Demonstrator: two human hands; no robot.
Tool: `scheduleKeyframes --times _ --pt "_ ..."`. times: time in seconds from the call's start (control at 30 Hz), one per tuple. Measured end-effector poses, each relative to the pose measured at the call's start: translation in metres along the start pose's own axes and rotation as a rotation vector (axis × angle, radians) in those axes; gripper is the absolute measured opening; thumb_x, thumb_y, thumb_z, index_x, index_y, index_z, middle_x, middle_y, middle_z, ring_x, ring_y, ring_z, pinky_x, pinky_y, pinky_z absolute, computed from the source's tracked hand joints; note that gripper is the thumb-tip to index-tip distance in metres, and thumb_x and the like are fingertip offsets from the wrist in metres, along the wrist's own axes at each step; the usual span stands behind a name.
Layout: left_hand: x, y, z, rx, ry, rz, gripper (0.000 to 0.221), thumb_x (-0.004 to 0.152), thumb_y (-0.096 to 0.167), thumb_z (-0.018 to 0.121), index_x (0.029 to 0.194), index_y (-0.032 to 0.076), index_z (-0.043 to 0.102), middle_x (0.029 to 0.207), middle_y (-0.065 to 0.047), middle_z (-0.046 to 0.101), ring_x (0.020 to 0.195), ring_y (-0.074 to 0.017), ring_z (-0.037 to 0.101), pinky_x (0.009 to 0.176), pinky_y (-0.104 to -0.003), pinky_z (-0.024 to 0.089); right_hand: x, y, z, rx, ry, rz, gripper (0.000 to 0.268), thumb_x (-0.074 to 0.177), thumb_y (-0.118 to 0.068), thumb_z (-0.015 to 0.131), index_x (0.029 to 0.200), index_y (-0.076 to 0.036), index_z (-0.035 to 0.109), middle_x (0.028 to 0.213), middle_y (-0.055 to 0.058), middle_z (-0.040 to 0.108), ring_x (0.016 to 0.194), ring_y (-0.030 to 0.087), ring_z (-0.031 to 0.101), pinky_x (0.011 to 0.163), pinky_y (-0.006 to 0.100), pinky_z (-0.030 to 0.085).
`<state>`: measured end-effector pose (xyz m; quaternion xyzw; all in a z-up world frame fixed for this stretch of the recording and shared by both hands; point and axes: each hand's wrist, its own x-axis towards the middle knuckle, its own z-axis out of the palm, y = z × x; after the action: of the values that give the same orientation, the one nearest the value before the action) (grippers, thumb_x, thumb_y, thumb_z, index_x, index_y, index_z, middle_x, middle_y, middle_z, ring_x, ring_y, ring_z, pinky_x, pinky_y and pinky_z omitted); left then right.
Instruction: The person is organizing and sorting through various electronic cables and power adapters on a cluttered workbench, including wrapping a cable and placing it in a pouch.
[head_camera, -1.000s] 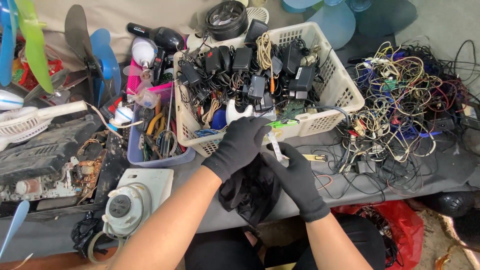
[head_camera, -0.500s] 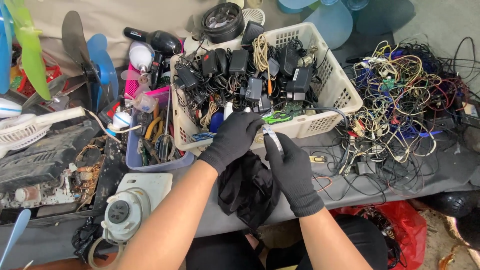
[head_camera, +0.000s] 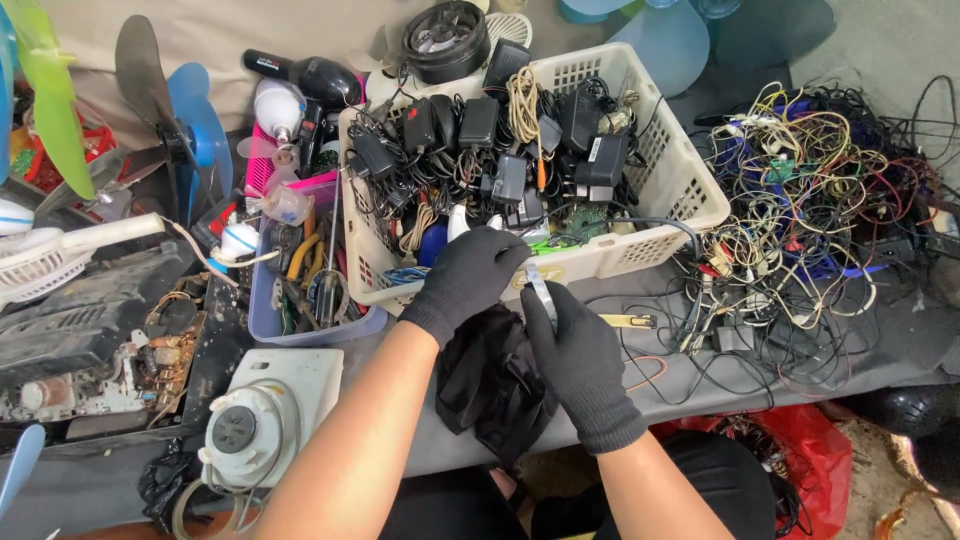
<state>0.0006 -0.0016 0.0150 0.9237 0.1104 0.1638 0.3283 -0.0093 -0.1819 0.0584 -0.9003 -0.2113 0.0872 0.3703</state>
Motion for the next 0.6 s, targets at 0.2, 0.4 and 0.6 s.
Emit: scheduleKeyframes --times 0.2,0.4,0.6 --pt "-0.003 0.016 -0.019 -0.090 -0.119 -0.100 0.030 0.105 0.034 0.056 0.120 0.017 0.074 0.109 -0.016 0.076 0.108 -0.0367 0.070 0.095 -0.047 0.056 -0.006 0.011 0.024 0.119 0.044 0.010 0.048 0.101 -0.053 0.055 0.129 -0.016 0.069 0.106 0.021 0.075 0.108 0.043 0.068 0.092 0.055 0.055" --pt "0.005 0.019 -0.031 -0.144 -0.233 -0.191 0.037 0.102 0.040 0.057 0.123 0.015 0.074 0.123 -0.017 0.073 0.123 -0.0375 0.064 0.108 -0.048 0.048 -0.003 0.023 0.026 0.162 0.119 -0.138 0.046 0.095 -0.044 0.070 0.125 -0.009 0.069 0.104 0.020 0.074 0.108 0.042 0.068 0.095 0.054 0.053" --pt "0.008 0.024 -0.038 -0.199 -0.295 -0.272 0.044 0.098 0.046 0.061 0.126 0.015 0.073 0.131 -0.020 0.069 0.130 -0.0374 0.060 0.113 -0.048 0.044 0.003 0.075 0.018 0.440 0.215 -0.362 0.040 0.101 -0.026 0.050 0.135 -0.009 0.063 0.119 0.015 0.071 0.123 0.035 0.063 0.107 0.048 0.045"
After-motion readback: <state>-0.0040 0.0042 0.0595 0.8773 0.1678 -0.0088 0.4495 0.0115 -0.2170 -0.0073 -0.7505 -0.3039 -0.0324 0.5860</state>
